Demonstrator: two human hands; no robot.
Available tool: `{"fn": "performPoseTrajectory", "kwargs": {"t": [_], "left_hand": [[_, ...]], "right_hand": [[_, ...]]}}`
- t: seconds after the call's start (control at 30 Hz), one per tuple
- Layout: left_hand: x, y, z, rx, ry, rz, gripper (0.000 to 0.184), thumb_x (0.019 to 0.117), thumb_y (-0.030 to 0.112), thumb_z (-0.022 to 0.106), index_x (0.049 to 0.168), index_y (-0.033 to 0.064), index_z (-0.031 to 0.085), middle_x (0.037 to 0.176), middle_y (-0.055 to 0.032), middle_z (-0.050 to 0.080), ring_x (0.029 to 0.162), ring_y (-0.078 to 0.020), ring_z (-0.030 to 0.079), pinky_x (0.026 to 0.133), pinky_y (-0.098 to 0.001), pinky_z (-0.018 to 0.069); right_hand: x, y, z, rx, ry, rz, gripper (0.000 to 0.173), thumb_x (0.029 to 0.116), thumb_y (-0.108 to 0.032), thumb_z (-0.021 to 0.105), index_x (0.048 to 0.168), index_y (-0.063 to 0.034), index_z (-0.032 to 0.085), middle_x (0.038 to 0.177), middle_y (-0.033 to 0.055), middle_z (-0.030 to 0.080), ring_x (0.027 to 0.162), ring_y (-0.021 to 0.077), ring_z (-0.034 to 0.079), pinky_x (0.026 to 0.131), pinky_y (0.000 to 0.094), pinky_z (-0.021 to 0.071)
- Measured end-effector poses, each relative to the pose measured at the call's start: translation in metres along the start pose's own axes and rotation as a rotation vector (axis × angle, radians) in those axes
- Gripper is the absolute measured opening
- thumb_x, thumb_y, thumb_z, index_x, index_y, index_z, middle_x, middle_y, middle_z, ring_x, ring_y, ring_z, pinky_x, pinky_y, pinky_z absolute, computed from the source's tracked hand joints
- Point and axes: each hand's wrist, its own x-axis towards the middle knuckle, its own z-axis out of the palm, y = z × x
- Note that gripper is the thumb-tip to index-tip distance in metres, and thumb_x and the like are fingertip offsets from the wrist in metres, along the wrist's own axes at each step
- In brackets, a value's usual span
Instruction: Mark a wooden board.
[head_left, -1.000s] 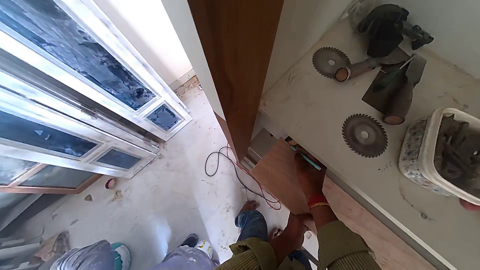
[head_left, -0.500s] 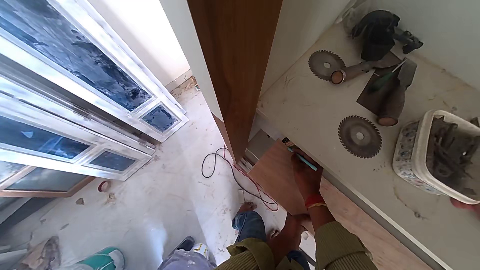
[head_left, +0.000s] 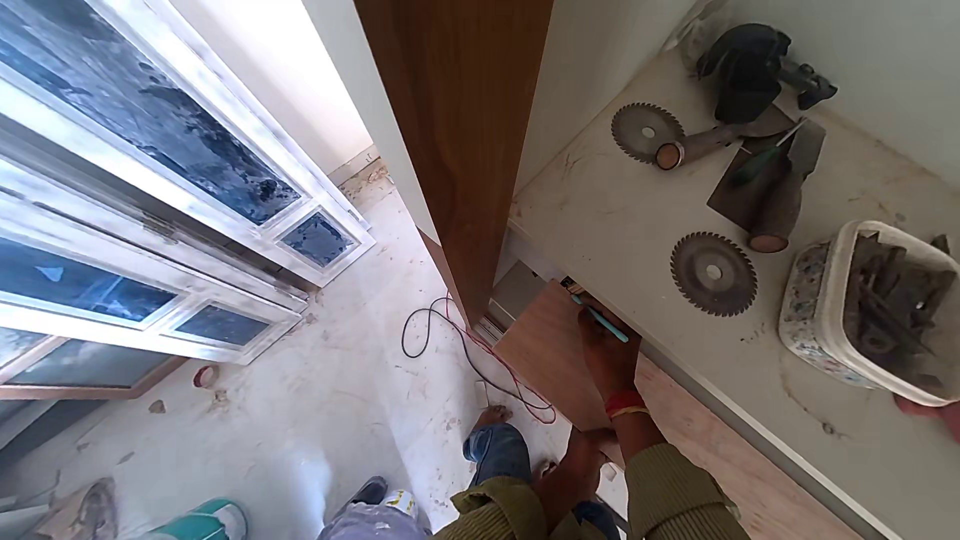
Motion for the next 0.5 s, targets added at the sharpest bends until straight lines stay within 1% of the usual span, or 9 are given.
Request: {"fn": "performPoseTrajectory", "kwargs": {"t": [0.07,0.1,0.17,0.23,0.33,0.43,0.5], "left_hand": [[-0.0005,0.0009,0.0013,0.005,0.009,-0.002,0.024,0.0973,-0.009,0.049,0.119,0.0014,0.049,0.100,-0.0043,0.062,0.088,-0.0071,0.063,0.077,-0.0249,0.0558],[-0.0031,0.0034,0.0031,0.012,0.008,-0.001,0.024,0.0971,-0.009,0.049,0.120,0.0009,0.048,0.101,-0.0047,0.061,0.088,-0.0074,0.063,0.077,-0.0252,0.0553],[-0.0062,0.0058,0.0053,0.017,0.006,0.006,0.025,0.0970,-0.009,0.048,0.120,0.0005,0.048,0.101,-0.0051,0.061,0.089,-0.0075,0.063,0.078,-0.0254,0.0552],[-0.0083,0.0077,0.0065,0.022,0.001,0.013,0.025,0.0969,-0.010,0.048,0.119,0.0011,0.049,0.100,-0.0044,0.062,0.088,-0.0069,0.063,0.077,-0.0247,0.0555],[-0.0068,0.0064,0.0048,0.010,-0.001,0.010,0.023,0.0970,-0.010,0.048,0.117,0.0015,0.050,0.099,-0.0043,0.062,0.087,-0.0070,0.064,0.077,-0.0247,0.0559],[-0.0055,0.0057,0.0049,-0.002,0.016,-0.010,0.023,0.0978,-0.010,0.048,0.117,0.0013,0.049,0.099,-0.0050,0.062,0.086,-0.0076,0.064,0.075,-0.0245,0.0559],[-0.0049,0.0060,0.0049,-0.004,0.016,-0.006,0.024,0.0969,-0.010,0.048,0.119,0.0008,0.049,0.100,-0.0061,0.062,0.087,-0.0089,0.064,0.075,-0.0261,0.0560]], "right_hand": [[0.0006,0.0002,-0.0011,-0.005,-0.010,0.004,0.021,0.0988,-0.017,0.069,0.118,-0.0104,0.074,0.104,0.0102,0.073,0.085,0.0166,0.068,0.077,0.0376,0.0559],[0.0008,0.0002,-0.0012,-0.007,-0.009,0.006,0.022,0.0989,-0.018,0.069,0.118,-0.0103,0.074,0.103,0.0102,0.073,0.084,0.0165,0.067,0.075,0.0374,0.0550],[0.0011,0.0000,-0.0017,-0.019,-0.008,0.010,0.024,0.0994,-0.019,0.069,0.121,-0.0096,0.073,0.105,0.0113,0.072,0.085,0.0163,0.067,0.076,0.0368,0.0558],[0.0014,-0.0011,-0.0013,-0.024,-0.004,0.012,0.024,0.0996,-0.019,0.069,0.121,-0.0085,0.073,0.104,0.0128,0.072,0.084,0.0171,0.067,0.076,0.0377,0.0554],[0.0011,-0.0021,-0.0016,-0.024,-0.011,0.014,0.024,0.0994,-0.018,0.069,0.122,-0.0088,0.073,0.106,0.0126,0.072,0.084,0.0168,0.067,0.076,0.0363,0.0562],[0.0015,-0.0028,-0.0031,-0.023,-0.018,0.010,0.022,0.0988,-0.017,0.069,0.119,-0.0091,0.073,0.102,0.0113,0.072,0.081,0.0158,0.066,0.073,0.0351,0.0550],[0.0015,-0.0034,-0.0034,0.003,-0.016,0.024,0.021,0.0981,-0.017,0.070,0.118,-0.0093,0.074,0.103,0.0101,0.072,0.084,0.0149,0.066,0.076,0.0349,0.0551]]}}
